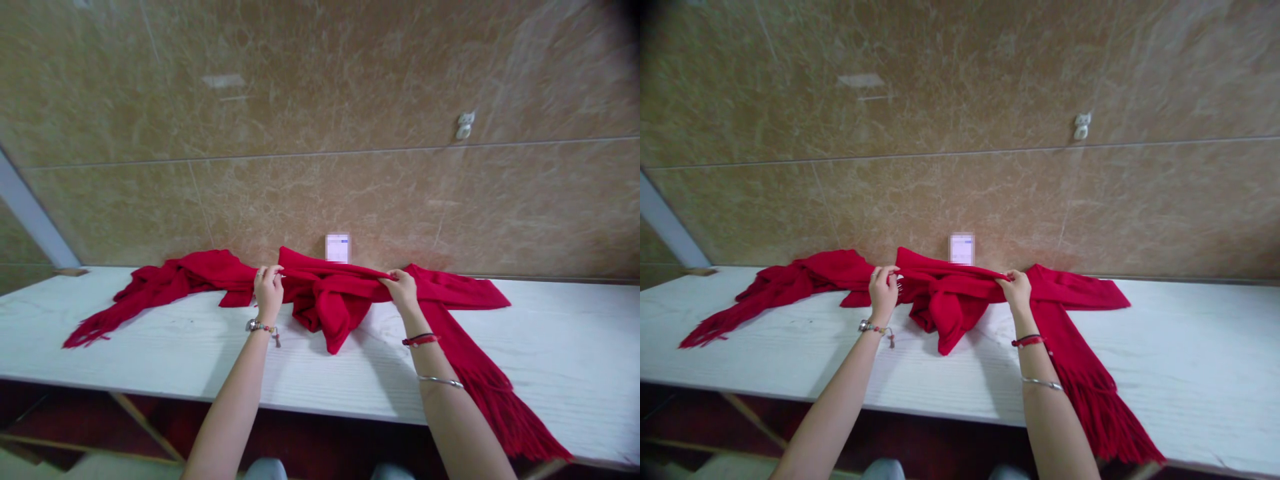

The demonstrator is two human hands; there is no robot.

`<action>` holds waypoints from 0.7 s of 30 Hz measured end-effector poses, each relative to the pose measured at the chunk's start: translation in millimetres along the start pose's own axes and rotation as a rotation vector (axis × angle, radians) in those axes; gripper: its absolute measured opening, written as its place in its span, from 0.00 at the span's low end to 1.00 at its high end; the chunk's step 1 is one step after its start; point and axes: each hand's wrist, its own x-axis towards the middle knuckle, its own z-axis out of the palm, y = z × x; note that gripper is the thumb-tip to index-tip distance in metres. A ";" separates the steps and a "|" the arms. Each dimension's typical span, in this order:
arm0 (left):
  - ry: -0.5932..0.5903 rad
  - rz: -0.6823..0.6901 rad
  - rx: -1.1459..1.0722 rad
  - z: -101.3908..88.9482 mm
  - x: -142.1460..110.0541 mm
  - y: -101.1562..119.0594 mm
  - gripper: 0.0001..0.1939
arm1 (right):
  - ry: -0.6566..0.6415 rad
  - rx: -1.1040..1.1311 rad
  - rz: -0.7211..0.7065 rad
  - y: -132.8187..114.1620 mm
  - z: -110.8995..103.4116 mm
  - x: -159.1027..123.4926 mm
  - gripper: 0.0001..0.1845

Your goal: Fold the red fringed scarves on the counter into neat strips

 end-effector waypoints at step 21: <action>0.055 -0.060 0.133 0.2 1.3 1.2 0.09 | 0.137 0.443 -0.200 -29.6 15.5 -15.9 0.09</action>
